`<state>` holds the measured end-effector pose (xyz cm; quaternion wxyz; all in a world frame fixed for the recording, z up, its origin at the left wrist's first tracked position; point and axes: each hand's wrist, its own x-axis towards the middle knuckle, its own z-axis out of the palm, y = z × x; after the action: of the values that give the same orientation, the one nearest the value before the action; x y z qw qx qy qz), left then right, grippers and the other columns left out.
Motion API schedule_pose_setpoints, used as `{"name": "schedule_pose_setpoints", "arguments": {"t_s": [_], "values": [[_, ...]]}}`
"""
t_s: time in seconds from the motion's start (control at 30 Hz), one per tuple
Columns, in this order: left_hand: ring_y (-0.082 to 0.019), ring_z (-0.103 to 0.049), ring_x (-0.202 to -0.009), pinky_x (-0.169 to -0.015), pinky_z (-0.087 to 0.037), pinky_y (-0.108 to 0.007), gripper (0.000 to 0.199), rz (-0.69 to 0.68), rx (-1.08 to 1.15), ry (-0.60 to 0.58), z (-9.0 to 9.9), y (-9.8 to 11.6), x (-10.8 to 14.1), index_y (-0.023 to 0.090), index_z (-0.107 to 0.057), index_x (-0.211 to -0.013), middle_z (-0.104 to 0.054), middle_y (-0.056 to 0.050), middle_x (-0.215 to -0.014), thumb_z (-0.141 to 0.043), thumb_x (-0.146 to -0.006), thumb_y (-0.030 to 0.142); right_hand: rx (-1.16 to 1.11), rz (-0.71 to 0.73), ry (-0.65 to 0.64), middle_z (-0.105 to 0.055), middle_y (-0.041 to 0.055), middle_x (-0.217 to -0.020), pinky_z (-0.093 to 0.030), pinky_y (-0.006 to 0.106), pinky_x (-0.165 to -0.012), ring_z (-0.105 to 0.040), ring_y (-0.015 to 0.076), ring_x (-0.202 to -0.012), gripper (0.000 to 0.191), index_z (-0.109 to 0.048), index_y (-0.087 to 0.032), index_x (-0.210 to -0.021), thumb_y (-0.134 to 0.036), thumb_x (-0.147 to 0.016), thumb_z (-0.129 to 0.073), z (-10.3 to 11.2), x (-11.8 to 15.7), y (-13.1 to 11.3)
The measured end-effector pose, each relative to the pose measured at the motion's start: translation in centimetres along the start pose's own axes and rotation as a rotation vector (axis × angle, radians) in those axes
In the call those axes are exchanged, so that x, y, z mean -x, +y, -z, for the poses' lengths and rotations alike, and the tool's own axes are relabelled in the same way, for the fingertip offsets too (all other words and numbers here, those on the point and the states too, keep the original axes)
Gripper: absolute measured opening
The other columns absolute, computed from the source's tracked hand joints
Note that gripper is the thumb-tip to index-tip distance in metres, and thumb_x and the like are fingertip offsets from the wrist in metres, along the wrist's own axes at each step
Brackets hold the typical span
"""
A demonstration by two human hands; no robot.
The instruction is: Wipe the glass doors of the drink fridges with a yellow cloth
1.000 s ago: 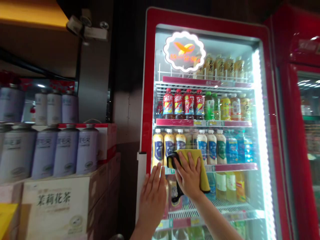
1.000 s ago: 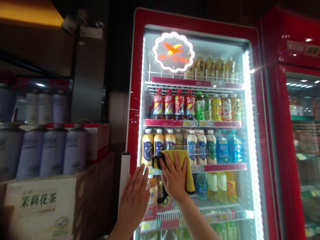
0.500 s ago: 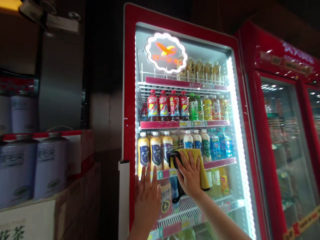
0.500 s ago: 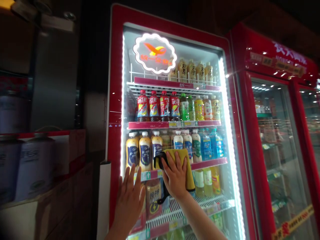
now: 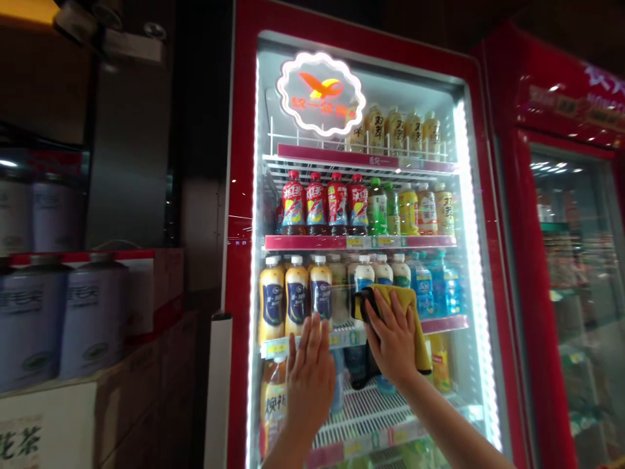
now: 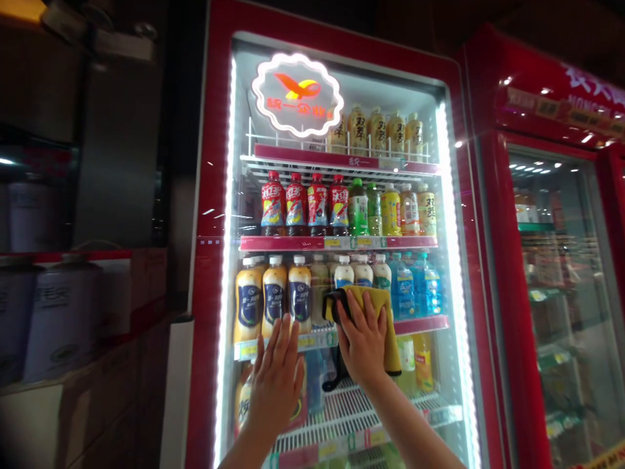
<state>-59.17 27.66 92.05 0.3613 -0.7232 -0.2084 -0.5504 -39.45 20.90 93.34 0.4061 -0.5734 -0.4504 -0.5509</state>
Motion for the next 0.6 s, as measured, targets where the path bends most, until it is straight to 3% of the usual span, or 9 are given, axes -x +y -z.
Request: {"name": "schedule_pose_setpoints", "arguments": {"t_s": [0.13, 0.2, 0.3, 0.4, 0.47, 0.6], "values": [[-0.023, -0.034, -0.153, -0.13, -0.015, -0.045, 0.068, -0.006, 0.045, -0.033, -1.1, 2.1, -1.5, 0.015, -0.022, -0.162, -0.042, -0.01, -0.162, -0.045, -0.098, 0.019, -0.018, 0.084, -0.084, -0.044, -0.0009, -0.161, -0.023, 0.061, -0.123, -0.028, 0.0293, -0.155, 0.044, -0.055, -0.037, -0.145, -0.028, -0.102, -0.051, 0.9, -2.1, 2.7], [-0.022, -0.035, -0.152, -0.13, -0.015, -0.044, 0.068, -0.003, 0.05, -0.028, -1.6, 3.0, -2.0, 0.015, -0.021, -0.162, -0.041, -0.01, -0.162, -0.044, -0.099, 0.02, -0.011, 0.056, -0.071, -0.042, 0.0018, -0.163, -0.024, 0.061, -0.123, -0.027, 0.0294, -0.156, 0.045, -0.052, -0.034, -0.147, -0.029, -0.103, -0.049, 0.8, -2.7, 4.9], [-0.021, -0.036, -0.152, -0.13, -0.013, -0.042, 0.068, -0.005, 0.038, -0.013, -2.0, 4.0, -2.0, 0.015, -0.021, -0.162, -0.04, -0.009, -0.163, -0.044, -0.099, 0.019, 0.003, -0.05, -0.001, -0.041, 0.0068, -0.163, -0.029, 0.063, -0.12, -0.025, 0.0318, -0.156, 0.048, -0.047, -0.03, -0.151, -0.03, -0.103, -0.048, 0.2, -1.0, 7.4], [-0.021, -0.035, -0.152, -0.13, -0.012, -0.041, 0.069, -0.022, 0.021, 0.0, -2.3, 4.6, -1.9, 0.015, -0.02, -0.162, -0.041, -0.009, -0.162, -0.044, -0.098, 0.016, 0.009, -0.097, 0.052, -0.043, 0.0081, -0.162, -0.03, 0.065, -0.118, -0.025, 0.0336, -0.156, 0.053, -0.042, -0.031, -0.155, -0.027, -0.102, -0.048, -0.1, 1.8, 7.3], [-0.021, -0.035, -0.152, -0.13, -0.01, -0.042, 0.07, -0.04, 0.024, 0.008, -2.7, 5.0, -2.2, 0.015, -0.019, -0.162, -0.043, -0.009, -0.16, -0.044, -0.097, 0.015, -0.004, -0.031, 0.019, -0.046, 0.0059, -0.16, -0.027, 0.065, -0.119, -0.025, 0.0335, -0.156, 0.056, -0.041, -0.034, -0.155, -0.024, -0.101, -0.049, 0.1, 2.3, 6.4], [-0.022, -0.034, -0.152, -0.13, -0.009, -0.043, 0.069, -0.067, 0.094, 0.013, -3.6, 6.2, -3.7, 0.018, -0.018, -0.163, -0.042, -0.006, -0.162, -0.045, -0.099, 0.019, -0.046, 0.11, -0.097, -0.045, -0.0011, -0.161, -0.019, 0.062, -0.124, -0.027, 0.0303, -0.155, 0.052, -0.049, -0.039, -0.15, -0.023, -0.1, -0.051, 0.8, -1.1, 6.3]]}}
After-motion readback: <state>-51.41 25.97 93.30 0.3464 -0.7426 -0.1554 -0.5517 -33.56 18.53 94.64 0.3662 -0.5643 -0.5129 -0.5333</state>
